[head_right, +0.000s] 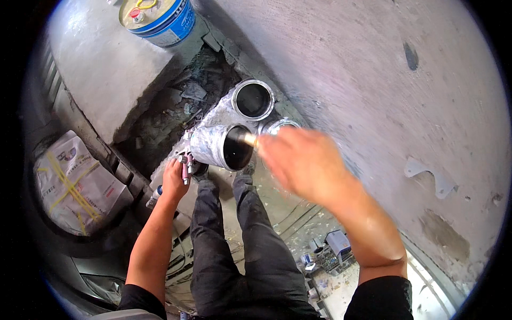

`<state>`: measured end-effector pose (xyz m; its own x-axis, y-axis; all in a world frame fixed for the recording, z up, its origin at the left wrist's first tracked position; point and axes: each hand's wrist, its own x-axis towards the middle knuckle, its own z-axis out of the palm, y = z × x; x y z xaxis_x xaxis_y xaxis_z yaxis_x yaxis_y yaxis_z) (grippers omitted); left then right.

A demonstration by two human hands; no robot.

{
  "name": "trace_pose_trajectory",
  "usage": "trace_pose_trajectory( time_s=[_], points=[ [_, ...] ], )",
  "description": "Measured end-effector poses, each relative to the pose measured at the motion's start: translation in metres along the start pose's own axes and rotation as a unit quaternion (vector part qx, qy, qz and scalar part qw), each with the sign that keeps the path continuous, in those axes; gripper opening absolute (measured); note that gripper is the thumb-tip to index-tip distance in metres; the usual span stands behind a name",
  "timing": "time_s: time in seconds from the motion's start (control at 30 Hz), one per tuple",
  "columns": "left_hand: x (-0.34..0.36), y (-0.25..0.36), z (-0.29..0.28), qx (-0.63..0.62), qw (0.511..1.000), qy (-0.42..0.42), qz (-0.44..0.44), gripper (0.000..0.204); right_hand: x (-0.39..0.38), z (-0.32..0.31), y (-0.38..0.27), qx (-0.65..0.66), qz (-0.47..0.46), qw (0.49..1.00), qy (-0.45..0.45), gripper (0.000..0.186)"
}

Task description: The person mixes paint by pouring liquid from containers into a larger basin and stirring with a metal rod while holding a spray gun.

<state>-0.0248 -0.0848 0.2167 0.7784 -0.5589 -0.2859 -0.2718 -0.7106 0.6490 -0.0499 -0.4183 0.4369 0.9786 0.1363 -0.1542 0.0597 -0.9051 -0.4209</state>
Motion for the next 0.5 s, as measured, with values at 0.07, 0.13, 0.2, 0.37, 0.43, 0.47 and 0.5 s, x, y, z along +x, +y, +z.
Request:
trace_pose_trajectory(
  time_s=[0.07,0.13,0.2,0.37,0.43,0.47,0.5],
  points=[
    [0.001,0.003,0.001,0.002,1.000,-0.001,0.009,0.026,-0.005,0.001,0.012,-0.043,0.006,0.997,-0.059,0.012],
    [0.002,0.004,0.002,0.004,1.000,0.003,0.021,0.025,-0.016,0.004,0.010,-0.010,0.002,0.990,-0.143,0.021],
    [0.000,0.003,0.003,0.008,0.999,0.013,0.036,0.021,-0.015,-0.002,0.003,0.066,0.009,0.992,-0.105,0.018],
    [0.002,0.007,0.007,-0.001,1.000,0.016,0.023,0.021,0.000,0.005,0.015,-0.066,0.018,0.993,-0.097,0.018],
    [0.002,0.008,0.006,0.001,1.000,0.013,0.028,0.021,-0.007,0.020,0.009,0.008,-0.007,0.990,-0.143,0.017],
    [0.002,0.008,0.004,0.004,0.999,0.006,0.034,0.021,-0.007,0.022,0.006,0.074,-0.010,0.988,-0.135,0.016],
    [0.002,0.009,0.004,0.007,0.999,0.000,0.039,0.021,-0.007,0.023,0.005,0.139,-0.013,0.982,-0.126,0.016]
  ],
)
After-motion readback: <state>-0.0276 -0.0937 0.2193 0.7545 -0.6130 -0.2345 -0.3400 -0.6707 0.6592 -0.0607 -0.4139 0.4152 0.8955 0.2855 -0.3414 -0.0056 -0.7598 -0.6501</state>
